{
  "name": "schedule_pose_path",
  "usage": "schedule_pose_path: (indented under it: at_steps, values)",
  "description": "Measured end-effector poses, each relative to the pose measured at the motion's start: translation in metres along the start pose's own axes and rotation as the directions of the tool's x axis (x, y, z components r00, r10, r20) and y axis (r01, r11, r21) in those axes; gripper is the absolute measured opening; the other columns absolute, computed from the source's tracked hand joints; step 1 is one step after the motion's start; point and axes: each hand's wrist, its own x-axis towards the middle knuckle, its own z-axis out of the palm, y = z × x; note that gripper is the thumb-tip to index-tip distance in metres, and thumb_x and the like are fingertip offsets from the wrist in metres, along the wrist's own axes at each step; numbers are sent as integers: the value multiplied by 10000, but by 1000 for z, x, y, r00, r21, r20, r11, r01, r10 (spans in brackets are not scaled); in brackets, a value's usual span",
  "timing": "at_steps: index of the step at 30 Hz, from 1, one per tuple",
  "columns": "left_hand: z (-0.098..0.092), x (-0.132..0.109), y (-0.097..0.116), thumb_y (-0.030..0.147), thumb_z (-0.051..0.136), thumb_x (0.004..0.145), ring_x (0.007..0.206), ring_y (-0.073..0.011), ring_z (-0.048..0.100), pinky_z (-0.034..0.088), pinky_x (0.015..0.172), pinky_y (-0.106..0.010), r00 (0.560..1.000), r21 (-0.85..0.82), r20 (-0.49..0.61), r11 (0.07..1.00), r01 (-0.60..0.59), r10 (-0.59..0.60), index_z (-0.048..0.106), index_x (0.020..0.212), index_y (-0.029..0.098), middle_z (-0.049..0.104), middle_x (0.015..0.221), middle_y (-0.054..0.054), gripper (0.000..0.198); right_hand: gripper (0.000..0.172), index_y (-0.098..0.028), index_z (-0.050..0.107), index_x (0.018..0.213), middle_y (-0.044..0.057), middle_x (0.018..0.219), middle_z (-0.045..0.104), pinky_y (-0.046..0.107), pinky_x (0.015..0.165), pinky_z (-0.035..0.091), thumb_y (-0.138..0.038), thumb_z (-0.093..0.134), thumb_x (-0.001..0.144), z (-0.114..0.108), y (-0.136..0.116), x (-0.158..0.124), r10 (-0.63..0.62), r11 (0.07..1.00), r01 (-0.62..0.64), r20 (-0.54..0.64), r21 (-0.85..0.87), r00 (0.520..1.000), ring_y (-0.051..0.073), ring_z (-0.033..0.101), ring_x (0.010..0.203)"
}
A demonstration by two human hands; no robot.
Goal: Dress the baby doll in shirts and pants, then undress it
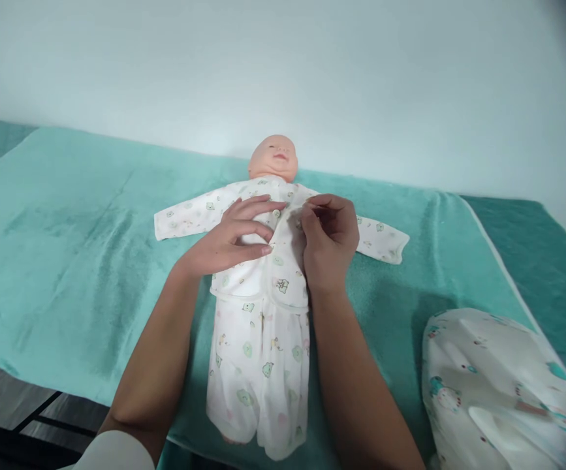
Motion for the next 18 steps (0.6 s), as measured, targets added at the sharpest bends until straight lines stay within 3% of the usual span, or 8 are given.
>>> schedule_pose_path:
  at_steps: [2, 4, 8, 12, 18]
  values:
    - [-1, -1, -1, 469, 668, 966, 1633, -300, 278, 115, 1372, -599, 1000, -4, 2, 1000, -6, 6, 732, 917, 258, 514, 1641, -4, 226, 102, -272, 645, 1016, 1, 1051, 643, 292, 749, 499, -297, 665, 919, -3, -2, 2, -45, 999, 44, 52, 9, 998, 128, 582, 840]
    - [-2, -1, -3, 486, 665, 967, 1638, -305, 269, 134, 1372, -592, 1000, -1, 15, 1000, -10, 10, 744, 932, 259, 500, 1653, -5, 243, 141, -282, 674, 1065, 15, 1147, 655, 301, 727, 494, -305, 673, 926, -9, -6, 6, -80, 997, 76, 209, 27, 975, 131, 582, 837]
    - [-4, -3, -7, 461, 674, 968, 1642, -292, 272, 232, 1351, -582, 1000, 14, 21, 1000, -24, 24, 776, 995, 292, 496, 1656, -2, 199, 164, -297, 732, 1097, 13, 975, 670, 306, 665, 460, -358, 702, 947, -24, -18, 15, 3, 998, 33, 553, -56, 833, 146, 549, 764]
    - [-4, -3, -7, 400, 694, 962, 1642, -280, 282, 269, 1341, -590, 1000, 28, 12, 999, -16, 15, 790, 1007, 316, 517, 1638, 13, 136, 221, -299, 720, 1126, 31, 1025, 671, 319, 673, 484, -429, 705, 947, -32, -27, 19, 65, 986, 50, 655, -156, 753, 165, 550, 790]
    - [-4, -2, -5, 340, 676, 972, 1633, -268, 306, 284, 1339, -591, 999, 80, 19, 996, -41, 40, 775, 975, 299, 521, 1636, 9, 107, 294, -301, 699, 1233, 24, 1011, 661, 294, 659, 468, -335, 696, 941, -37, -29, 22, 87, 976, 92, 744, -196, 663, 147, 539, 777]
